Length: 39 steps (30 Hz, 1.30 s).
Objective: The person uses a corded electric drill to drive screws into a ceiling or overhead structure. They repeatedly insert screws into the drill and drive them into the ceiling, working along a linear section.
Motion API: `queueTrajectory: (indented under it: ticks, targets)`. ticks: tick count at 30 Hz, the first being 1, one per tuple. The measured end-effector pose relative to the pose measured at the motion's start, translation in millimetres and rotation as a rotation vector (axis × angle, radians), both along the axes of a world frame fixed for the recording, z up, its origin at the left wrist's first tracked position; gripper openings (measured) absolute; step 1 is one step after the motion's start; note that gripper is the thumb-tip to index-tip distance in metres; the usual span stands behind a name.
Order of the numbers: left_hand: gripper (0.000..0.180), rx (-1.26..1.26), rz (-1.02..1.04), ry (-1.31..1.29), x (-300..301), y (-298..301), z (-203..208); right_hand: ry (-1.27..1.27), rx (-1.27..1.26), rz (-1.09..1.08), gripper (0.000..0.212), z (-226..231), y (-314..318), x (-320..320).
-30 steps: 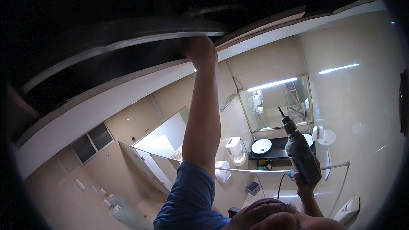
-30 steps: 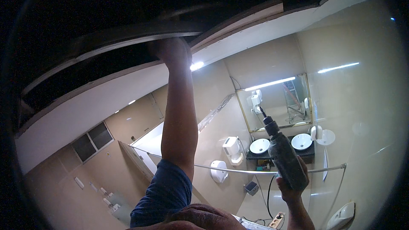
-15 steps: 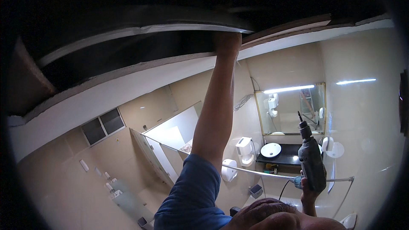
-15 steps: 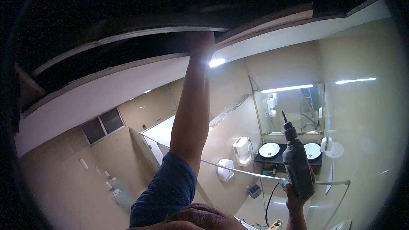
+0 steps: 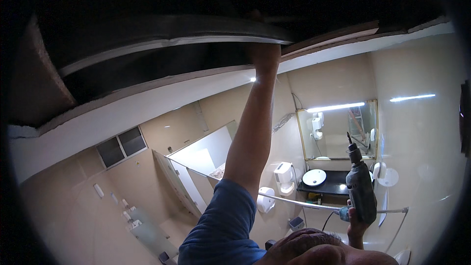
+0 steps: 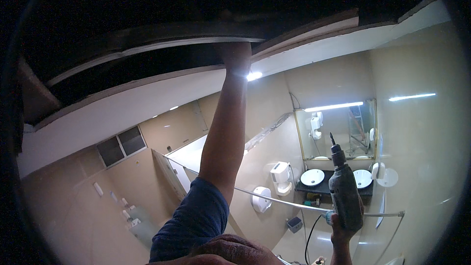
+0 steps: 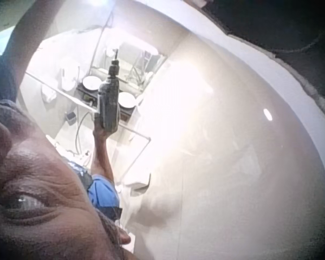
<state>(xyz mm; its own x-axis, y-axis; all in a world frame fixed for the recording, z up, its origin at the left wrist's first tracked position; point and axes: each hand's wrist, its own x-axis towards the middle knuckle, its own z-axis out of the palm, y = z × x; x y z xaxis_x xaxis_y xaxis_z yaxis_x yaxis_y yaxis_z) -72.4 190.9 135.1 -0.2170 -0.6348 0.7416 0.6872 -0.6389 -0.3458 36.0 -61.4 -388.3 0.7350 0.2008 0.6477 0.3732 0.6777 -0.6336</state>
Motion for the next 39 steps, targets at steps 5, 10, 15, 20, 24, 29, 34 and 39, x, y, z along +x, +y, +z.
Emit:
queueTrajectory:
  ticks: [5, 10, 15, 20, 24, 29, 34, 39]
  targets:
    - [0.046, -0.407, -0.648, 0.294, 2.6, -1.9, 5.1, 0.023, -0.013, 0.037, 0.084, 1.0, -1.4, 0.4]
    - [0.051, -0.502, -1.043, 0.36, 6.9, 0.8, -2.1, 0.003, -0.026, 0.012, 0.082, 0.2, -2.4, 2.9]
    - [0.054, -0.552, -1.324, 0.551, 5.4, 10.0, -3.0, -0.033, -0.055, -0.029, 0.08, -1.2, -0.4, 5.7]
    - [0.055, -0.551, -1.526, 0.534, -0.4, 2.4, 8.5, 0.003, -0.025, 0.003, 0.084, 0.8, -1.6, 2.4]
    - [0.055, -0.556, -1.649, 0.51, -4.9, -14.7, 13.2, 0.021, -0.022, 0.042, 0.086, 4.6, -5.8, -1.5]
    - [0.056, -0.55, -1.799, 0.469, -5.5, -34.1, 11.4, 0.019, -0.018, 0.022, 0.085, 5.3, -6.2, -3.3]
    - [0.057, -0.547, -1.989, 0.399, -9.3, -57.3, 5.3, -0.023, -0.062, -0.022, 0.083, 2.9, -9.7, -2.8]
    - [0.058, -0.516, -2.171, 0.264, -17.3, -67.6, -3.3, -0.008, -0.057, -0.012, 0.083, 4.5, -12.1, -4.5]
